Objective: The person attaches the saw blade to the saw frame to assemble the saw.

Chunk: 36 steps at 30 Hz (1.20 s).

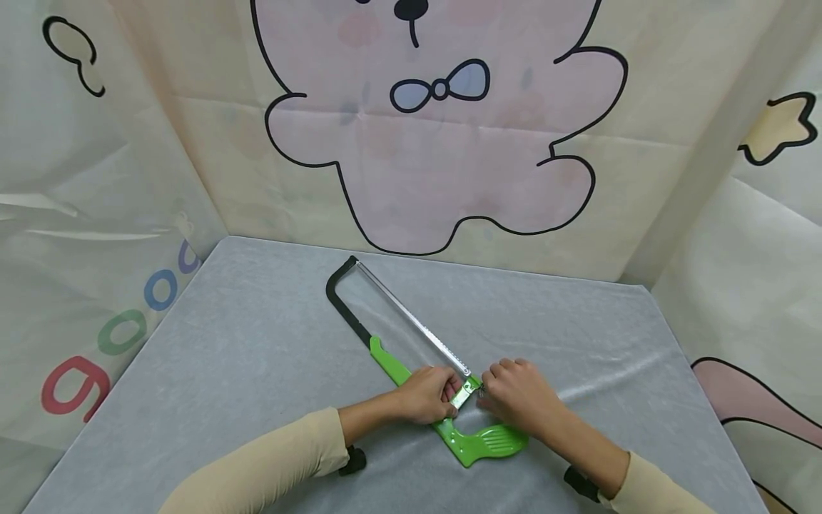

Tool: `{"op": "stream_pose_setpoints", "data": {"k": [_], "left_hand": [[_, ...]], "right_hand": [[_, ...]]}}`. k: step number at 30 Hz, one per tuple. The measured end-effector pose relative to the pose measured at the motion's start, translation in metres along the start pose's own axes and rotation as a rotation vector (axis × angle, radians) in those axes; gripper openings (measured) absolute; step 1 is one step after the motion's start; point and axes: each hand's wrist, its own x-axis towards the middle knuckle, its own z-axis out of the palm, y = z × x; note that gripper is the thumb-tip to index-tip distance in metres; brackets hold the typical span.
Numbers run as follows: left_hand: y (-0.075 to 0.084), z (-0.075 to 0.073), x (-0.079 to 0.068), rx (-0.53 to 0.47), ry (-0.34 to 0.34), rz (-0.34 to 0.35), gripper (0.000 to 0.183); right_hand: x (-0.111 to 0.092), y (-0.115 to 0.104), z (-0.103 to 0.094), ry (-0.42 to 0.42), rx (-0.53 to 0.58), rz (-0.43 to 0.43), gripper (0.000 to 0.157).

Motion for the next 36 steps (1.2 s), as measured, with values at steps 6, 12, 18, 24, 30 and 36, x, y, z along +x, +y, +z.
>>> {"op": "stream_pose_setpoints", "data": {"k": [6, 12, 18, 24, 30, 36], "left_hand": [[0.000, 0.000, 0.000, 0.004, 0.002, 0.004, 0.026], [0.001, 0.000, 0.000, 0.001, 0.004, -0.003, 0.027], [0.000, 0.001, 0.000, 0.016, 0.007, 0.000, 0.027], [0.000, 0.000, 0.000, 0.031, 0.004, 0.006, 0.027], [0.000, 0.000, 0.000, 0.043, 0.002, 0.014, 0.027], [0.001, 0.000, 0.001, 0.055, -0.003, 0.017, 0.027]], "right_hand": [[0.000, 0.000, 0.001, 0.002, -0.001, -0.004, 0.040], [0.001, 0.002, -0.001, -0.016, 0.049, -0.001, 0.038], [0.000, 0.003, -0.001, -0.047, 0.091, 0.011, 0.037], [0.000, 0.006, 0.000, -0.101, 0.221, 0.039, 0.035], [-0.001, 0.010, 0.000, -0.152, 0.397, 0.098, 0.031], [-0.003, 0.014, 0.003, -0.197, 0.504, 0.134, 0.028]]}}
